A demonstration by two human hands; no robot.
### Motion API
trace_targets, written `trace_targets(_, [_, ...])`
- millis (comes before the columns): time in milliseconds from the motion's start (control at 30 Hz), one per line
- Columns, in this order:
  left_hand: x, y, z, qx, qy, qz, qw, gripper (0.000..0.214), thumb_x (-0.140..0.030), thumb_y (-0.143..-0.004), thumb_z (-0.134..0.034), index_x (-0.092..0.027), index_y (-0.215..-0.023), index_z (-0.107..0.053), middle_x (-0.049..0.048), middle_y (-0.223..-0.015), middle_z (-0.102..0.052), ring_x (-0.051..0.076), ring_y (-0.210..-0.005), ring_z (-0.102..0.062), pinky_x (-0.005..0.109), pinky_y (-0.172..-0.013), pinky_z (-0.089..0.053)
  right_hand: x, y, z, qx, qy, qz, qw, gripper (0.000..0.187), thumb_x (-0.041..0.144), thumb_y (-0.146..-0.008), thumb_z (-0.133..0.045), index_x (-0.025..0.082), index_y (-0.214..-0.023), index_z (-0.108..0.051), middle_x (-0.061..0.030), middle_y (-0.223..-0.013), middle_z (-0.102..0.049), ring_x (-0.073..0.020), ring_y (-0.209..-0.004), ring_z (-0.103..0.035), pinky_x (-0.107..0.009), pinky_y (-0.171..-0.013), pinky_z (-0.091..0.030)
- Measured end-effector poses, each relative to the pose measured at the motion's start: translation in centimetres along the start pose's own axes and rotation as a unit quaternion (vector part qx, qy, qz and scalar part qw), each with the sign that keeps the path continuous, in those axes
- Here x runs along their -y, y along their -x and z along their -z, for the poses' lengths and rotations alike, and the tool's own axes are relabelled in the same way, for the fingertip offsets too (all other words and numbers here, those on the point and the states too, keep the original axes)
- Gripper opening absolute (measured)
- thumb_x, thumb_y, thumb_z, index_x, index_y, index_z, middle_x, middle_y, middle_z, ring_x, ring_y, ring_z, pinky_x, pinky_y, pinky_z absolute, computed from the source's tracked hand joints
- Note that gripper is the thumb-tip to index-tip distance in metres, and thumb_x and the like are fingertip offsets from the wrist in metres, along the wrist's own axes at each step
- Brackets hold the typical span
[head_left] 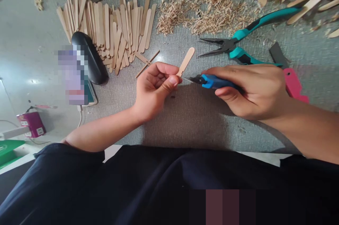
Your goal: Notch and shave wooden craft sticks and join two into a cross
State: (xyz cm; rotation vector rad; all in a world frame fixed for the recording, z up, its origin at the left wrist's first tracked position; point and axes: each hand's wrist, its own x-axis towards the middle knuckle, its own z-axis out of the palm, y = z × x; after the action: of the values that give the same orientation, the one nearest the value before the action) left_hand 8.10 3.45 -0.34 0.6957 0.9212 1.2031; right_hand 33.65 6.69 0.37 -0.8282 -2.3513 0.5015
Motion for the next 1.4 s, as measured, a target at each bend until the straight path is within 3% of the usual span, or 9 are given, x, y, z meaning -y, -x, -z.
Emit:
trace_targets(100, [-0.11,0.05,0.03,-0.006,-0.011,0.013,1.000,0.050,-0.056,-0.083,-0.108,-0.021,-0.095,-0.075,-0.0049,-0.077,-0.078,0.005,-0.066,-0.071,0.017,-0.066,-0.061,0.17,-0.08,-0.16,-0.025,0.001,-0.001,1.000,0.040,0.050,-0.125,-0.055,0.019,-0.133,-0.079,-0.0069,-0.106,-0.090,-0.0186,-0.088,-0.086,-0.029,-0.072,-0.061])
trace_targets(300, [-0.24,0.17,0.11,-0.002,0.009,0.034,0.999,0.046,-0.053,-0.086,-0.106,-0.021,-0.099,-0.076,-0.0049,-0.079,-0.078,0.005,-0.067,-0.071,0.018,-0.068,-0.062,0.12,0.00,-0.25,-0.014,0.005,-0.011,1.000,0.035,0.046,-0.124,-0.059,0.021,-0.136,-0.079,-0.0054,-0.107,-0.090,-0.0187,-0.085,-0.085,-0.030,-0.069,-0.059])
trace_targets(600, [-0.07,-0.02,0.27,0.004,0.031,0.036,0.999,0.041,-0.050,-0.088,-0.105,-0.020,-0.097,-0.078,-0.0040,-0.079,-0.079,0.005,-0.067,-0.069,0.018,-0.069,-0.059,0.10,0.45,-0.58,-0.043,0.043,-0.031,0.998,0.041,0.050,-0.123,-0.060,0.017,-0.133,-0.082,-0.0008,-0.082,-0.077,-0.0163,-0.068,-0.073,-0.032,-0.061,-0.051])
trace_targets(900, [-0.29,0.09,0.06,0.001,0.040,0.040,0.998,0.040,-0.049,-0.087,-0.107,-0.022,-0.098,-0.080,-0.0056,-0.077,-0.076,0.005,-0.068,-0.068,0.018,-0.068,-0.057,-0.04,0.21,-0.35,-0.029,0.043,0.008,0.999,0.040,0.046,-0.124,-0.058,0.014,-0.135,-0.079,-0.0080,-0.100,-0.087,-0.0184,-0.080,-0.081,-0.031,-0.068,-0.057])
trace_targets(1267, [-0.26,0.14,-0.10,0.004,0.046,0.020,0.999,0.032,-0.047,-0.088,-0.106,-0.024,-0.097,-0.085,-0.0055,-0.081,-0.079,0.004,-0.071,-0.069,0.017,-0.070,-0.056,-0.20,0.39,-0.31,-0.039,0.049,0.022,0.998,0.038,0.047,-0.123,-0.061,0.017,-0.141,-0.077,-0.0105,-0.117,-0.091,-0.0200,-0.090,-0.086,-0.030,-0.073,-0.063])
trace_targets(1400, [-0.24,0.10,-0.10,0.002,0.027,0.019,0.999,0.037,-0.052,-0.088,-0.105,-0.024,-0.097,-0.083,-0.0050,-0.080,-0.076,0.006,-0.071,-0.068,0.019,-0.069,-0.056,-0.40,0.48,-0.45,-0.035,0.051,0.016,0.998,0.038,0.047,-0.122,-0.063,0.021,-0.146,-0.077,-0.0077,-0.116,-0.091,-0.0193,-0.089,-0.086,-0.030,-0.072,-0.063])
